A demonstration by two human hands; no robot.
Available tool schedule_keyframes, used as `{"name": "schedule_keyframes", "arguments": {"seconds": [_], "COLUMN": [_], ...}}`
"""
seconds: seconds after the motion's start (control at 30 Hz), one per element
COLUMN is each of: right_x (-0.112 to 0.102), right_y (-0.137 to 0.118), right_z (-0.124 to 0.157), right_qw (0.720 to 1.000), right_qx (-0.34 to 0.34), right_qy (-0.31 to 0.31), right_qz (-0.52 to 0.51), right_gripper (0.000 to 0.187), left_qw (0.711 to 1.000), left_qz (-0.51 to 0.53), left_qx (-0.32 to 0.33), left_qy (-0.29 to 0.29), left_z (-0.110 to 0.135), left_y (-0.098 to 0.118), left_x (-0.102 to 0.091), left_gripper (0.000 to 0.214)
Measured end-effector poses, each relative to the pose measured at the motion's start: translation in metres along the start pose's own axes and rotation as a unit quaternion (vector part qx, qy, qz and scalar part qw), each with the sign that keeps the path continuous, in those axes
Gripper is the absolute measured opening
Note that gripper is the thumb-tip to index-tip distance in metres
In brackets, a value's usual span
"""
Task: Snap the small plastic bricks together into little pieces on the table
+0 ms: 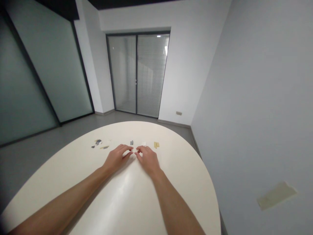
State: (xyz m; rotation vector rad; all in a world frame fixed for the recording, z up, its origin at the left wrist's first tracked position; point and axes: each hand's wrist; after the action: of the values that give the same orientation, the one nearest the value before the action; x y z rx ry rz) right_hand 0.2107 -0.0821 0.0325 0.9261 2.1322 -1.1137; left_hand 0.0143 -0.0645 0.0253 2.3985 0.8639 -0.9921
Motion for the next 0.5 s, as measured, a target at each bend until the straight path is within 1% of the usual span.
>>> {"name": "schedule_keyframes", "arguments": {"seconds": [0.5], "right_x": [0.0000], "right_y": [0.0009], "right_z": [-0.0001], "right_qw": [1.000], "right_qx": [-0.001], "right_qy": [-0.002], "right_qz": [0.002], "right_gripper": [0.017], "left_qw": [1.000], "left_qz": [0.012], "left_qx": [0.000], "left_qy": [0.013], "left_z": [0.0008], "left_y": [0.0007], "left_x": [-0.0004], "left_gripper": [0.016]}}
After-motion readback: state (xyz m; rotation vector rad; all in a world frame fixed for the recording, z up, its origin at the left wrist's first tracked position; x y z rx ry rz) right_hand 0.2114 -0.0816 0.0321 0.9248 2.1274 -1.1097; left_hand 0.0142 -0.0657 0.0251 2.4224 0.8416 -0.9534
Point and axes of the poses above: each hand's wrist, its own z-axis away from the middle knuckle, its own x-axis out of the palm, y = z × x, and after that the axes turned 7 degrees about x, right-handed
